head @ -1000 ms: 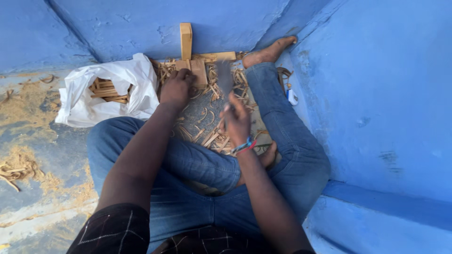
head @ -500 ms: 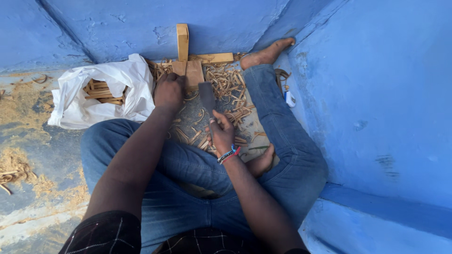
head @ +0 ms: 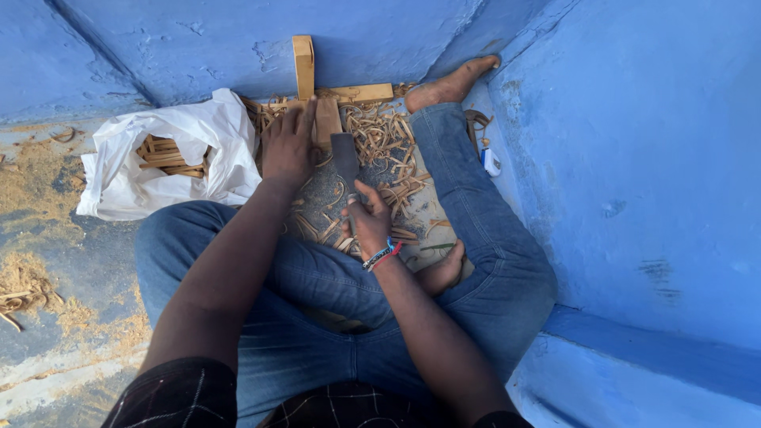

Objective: The person scrapes and carves small pieces of wood using a handheld scraper while sitting on the floor, handling the wood pieces individually and placing some into a white bag.

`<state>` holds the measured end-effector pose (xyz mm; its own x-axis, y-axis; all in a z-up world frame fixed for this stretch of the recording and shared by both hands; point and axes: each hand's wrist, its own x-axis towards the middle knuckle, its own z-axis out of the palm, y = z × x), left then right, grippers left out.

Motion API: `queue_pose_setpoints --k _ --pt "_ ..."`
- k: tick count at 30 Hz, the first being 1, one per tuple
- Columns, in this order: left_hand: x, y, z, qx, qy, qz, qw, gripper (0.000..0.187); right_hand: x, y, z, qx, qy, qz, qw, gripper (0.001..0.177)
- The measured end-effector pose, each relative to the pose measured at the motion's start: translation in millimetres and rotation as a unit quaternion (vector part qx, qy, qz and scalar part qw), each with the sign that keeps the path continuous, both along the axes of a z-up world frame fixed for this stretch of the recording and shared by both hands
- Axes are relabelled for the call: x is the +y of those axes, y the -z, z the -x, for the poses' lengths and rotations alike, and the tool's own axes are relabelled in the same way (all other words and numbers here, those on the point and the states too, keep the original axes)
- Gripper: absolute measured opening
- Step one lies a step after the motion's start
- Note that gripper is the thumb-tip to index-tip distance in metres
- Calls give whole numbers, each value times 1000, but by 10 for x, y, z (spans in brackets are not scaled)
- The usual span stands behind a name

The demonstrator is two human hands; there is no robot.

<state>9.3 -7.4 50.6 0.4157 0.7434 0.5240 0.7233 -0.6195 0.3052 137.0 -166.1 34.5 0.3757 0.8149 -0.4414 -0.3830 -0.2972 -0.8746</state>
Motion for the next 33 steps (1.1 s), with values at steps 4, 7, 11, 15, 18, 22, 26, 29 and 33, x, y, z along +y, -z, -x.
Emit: queue_pose_setpoints --k 4,7,11,15,18,22,26,29,33 --pt "-89 -167 -37 -90 148 -10 985 59 -13 -4 131 36 13 -26 999 69" --pt "-289 -87 -162 -134 291 136 937 22 -116 94 203 16 -10 -32 999 56" --pt "-468 27 -225 -37 362 209 908 23 -237 234 311 -16 -28 -40 999 20" --pt "-464 128 -199 -35 336 218 915 29 -253 280 318 -14 -36 -35 999 10" --pt "-362 163 -198 -55 324 215 920 28 -156 278 273 -15 -52 -46 998 10" --pt "-281 234 -212 -96 312 227 918 25 -62 302 259 -18 -56 -30 998 10" --pt "-270 304 -226 -88 308 230 919 27 -86 363 294 -17 -46 -20 999 8" --pt "-210 373 -245 -67 293 244 922 31 -47 377 338 -19 -34 7 999 7" --pt "192 446 -387 -55 247 251 934 39 405 386 291 -45 -24 25 998 7"
